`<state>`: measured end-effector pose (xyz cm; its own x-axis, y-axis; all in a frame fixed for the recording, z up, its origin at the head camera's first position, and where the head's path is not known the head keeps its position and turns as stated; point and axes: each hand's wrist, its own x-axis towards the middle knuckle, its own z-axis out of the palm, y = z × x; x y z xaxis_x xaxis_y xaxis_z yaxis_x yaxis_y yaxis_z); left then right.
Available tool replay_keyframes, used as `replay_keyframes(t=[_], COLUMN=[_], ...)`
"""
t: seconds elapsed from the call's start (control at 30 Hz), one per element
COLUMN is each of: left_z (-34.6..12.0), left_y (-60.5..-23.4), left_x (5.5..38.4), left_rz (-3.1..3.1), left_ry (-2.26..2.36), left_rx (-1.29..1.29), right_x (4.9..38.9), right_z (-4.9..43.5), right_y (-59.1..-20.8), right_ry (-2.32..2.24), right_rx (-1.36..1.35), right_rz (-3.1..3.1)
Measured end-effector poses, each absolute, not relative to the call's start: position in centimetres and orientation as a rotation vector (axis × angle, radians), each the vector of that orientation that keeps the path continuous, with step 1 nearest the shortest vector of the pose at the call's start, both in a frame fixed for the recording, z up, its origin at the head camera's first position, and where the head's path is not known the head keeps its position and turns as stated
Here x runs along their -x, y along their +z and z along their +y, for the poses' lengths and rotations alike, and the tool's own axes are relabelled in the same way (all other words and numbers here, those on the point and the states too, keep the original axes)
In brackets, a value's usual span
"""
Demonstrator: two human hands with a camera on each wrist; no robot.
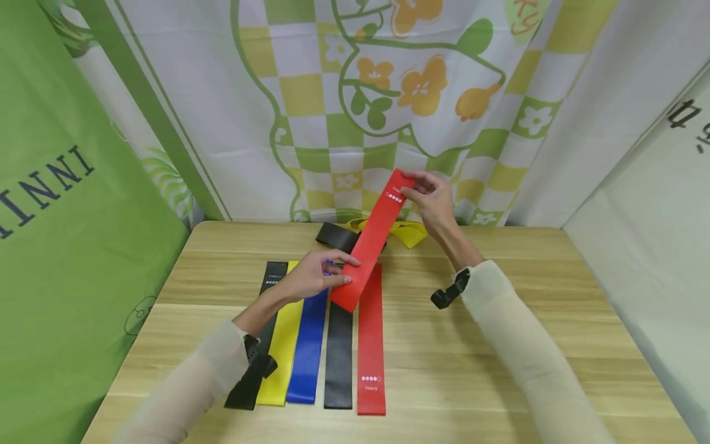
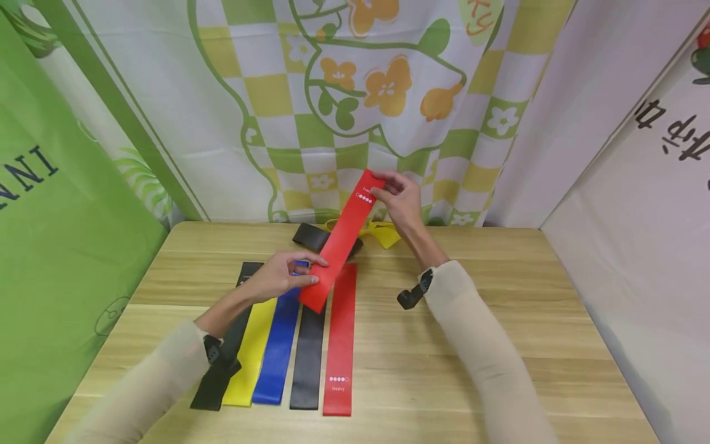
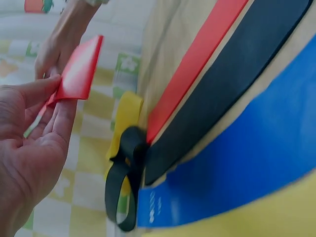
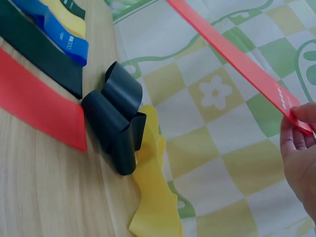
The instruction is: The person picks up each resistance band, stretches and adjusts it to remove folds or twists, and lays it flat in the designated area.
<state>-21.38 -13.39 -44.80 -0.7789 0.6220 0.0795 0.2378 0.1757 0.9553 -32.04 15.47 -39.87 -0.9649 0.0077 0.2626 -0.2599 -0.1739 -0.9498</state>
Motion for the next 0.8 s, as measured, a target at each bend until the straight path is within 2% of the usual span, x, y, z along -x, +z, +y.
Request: replay_keyframes(t=[0.4,0.8], left_z=[-9.6,-6.9], left_y=[-46.2,-47.6], left_x=[17.0,13.8], left_rz=[2.065,1.95], left_ry=[1.578,1.608], left_rx=[-0.607,-0.506], right_x=[31.2,30.2], right_z=[17.3,18.9], right_y=[-41.0,-43.2], right_ry=[2.081,2.089], right_rx=[-0.371,-0.45], right_rz=[-2.385,-2.539])
